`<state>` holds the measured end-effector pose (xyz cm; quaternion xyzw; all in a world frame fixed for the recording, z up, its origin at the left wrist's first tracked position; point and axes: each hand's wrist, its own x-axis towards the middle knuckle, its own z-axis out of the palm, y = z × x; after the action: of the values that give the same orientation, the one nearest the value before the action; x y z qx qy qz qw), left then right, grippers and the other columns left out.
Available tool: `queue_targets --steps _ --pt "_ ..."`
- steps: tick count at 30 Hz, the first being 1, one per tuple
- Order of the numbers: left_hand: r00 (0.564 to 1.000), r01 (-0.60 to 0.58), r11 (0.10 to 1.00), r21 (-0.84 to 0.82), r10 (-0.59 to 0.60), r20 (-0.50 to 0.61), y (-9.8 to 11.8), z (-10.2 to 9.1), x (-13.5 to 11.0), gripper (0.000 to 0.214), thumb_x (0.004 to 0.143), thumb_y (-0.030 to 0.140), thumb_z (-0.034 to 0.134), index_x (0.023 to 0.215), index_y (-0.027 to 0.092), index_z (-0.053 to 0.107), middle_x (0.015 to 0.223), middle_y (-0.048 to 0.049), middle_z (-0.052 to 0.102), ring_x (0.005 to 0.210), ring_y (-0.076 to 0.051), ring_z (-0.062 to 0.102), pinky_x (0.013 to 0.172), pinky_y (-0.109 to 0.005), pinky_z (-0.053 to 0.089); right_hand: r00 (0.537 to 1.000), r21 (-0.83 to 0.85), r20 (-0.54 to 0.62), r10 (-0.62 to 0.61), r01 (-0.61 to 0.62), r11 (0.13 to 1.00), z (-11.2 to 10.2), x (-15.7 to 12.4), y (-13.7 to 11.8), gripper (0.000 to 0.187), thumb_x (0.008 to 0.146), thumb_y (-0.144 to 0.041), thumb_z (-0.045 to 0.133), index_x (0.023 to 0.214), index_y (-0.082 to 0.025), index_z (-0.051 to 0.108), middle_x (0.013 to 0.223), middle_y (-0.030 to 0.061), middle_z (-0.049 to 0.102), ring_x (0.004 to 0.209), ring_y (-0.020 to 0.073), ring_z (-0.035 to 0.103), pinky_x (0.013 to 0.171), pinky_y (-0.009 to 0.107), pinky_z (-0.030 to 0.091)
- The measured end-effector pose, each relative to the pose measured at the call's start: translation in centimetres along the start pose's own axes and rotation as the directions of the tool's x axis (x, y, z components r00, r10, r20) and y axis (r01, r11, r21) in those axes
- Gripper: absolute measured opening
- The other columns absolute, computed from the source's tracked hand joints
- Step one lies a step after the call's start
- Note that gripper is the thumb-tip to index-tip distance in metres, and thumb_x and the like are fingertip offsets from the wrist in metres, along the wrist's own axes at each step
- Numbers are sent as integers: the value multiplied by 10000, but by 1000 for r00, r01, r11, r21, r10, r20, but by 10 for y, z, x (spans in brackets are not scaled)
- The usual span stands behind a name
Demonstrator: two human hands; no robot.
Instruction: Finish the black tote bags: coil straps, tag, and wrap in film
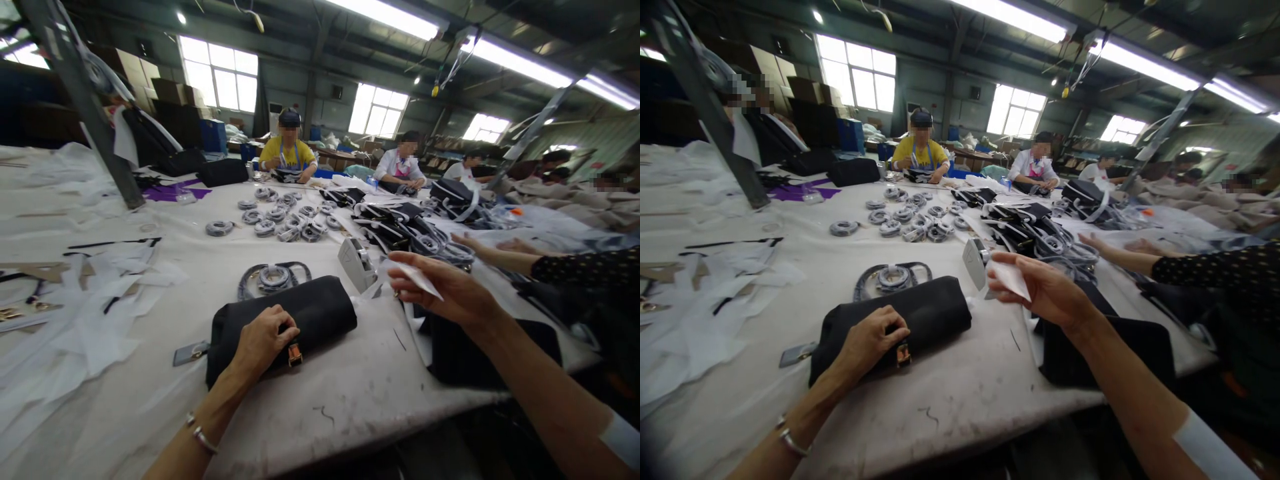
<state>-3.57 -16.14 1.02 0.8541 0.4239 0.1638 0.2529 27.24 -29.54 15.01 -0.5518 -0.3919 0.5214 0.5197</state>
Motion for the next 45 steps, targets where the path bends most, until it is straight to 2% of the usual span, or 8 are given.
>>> queue_targets --steps 3,7,12,16,22,26,36,45 --pt "1000 -9 1000 -2 9 0 1 -1 -1 102 855 309 596 799 254 662 942 42 630 886 -124 594 647 -228 348 993 -118 116 13 1 993 -9 -9 12 834 662 -692 654 1289 -156 534 693 68 712 460 149 627 429 205 444" --pt "1000 -7 1000 -13 7 -5 1 -1 -1 109 857 306 591 793 252 661 931 42 629 888 -127 595 642 -231 346 989 -449 -108 104 -142 882 -26 -1 49 623 744 -504 693 1234 -144 556 576 -3 659 333 77 503 339 149 357" --pt "1000 -21 1000 -21 20 -13 -1 1 0 112 853 310 593 787 252 663 923 40 632 889 -129 598 642 -234 345 814 -503 120 568 -443 742 -11 8 132 512 744 -347 684 1204 -144 589 684 39 720 366 112 583 318 169 419" --pt "1000 -17 1000 -8 17 -20 -2 2 0 115 857 310 590 789 252 663 924 44 628 881 -124 597 645 -231 352 970 -123 -103 220 -232 965 4 36 170 584 622 -289 818 1141 -129 605 720 23 706 504 158 658 391 209 493" --pt "1000 -5 1000 -19 5 -16 1 0 -3 116 854 311 595 779 255 665 914 49 627 860 -116 599 655 -228 363 982 126 -187 6 17 992 15 80 173 473 688 -430 790 1053 -169 639 1009 70 723 939 203 680 822 310 546" --pt "1000 -9 1000 -28 8 -29 -1 2 -2 119 852 315 594 775 256 663 910 48 627 867 -118 599 660 -228 366 973 146 -209 -96 128 981 15 81 178 628 608 -367 851 1162 -229 590 1042 31 720 951 218 671 876 359 521" --pt "1000 1 1000 -22 -1 -14 2 0 -1 142 853 336 581 779 250 667 919 33 633 853 -127 602 671 -233 382 855 6 -446 -266 300 954 13 91 186 324 630 -415 826 750 -179 639 830 19 690 827 191 634 856 343 508" --pt "1000 -7 1000 -20 6 -29 0 2 -1 118 854 310 593 780 250 663 915 32 635 884 -131 598 680 -225 379 842 410 -538 -42 304 860 21 89 176 418 802 -625 547 1026 -271 542 1117 59 652 1099 220 621 940 428 512"
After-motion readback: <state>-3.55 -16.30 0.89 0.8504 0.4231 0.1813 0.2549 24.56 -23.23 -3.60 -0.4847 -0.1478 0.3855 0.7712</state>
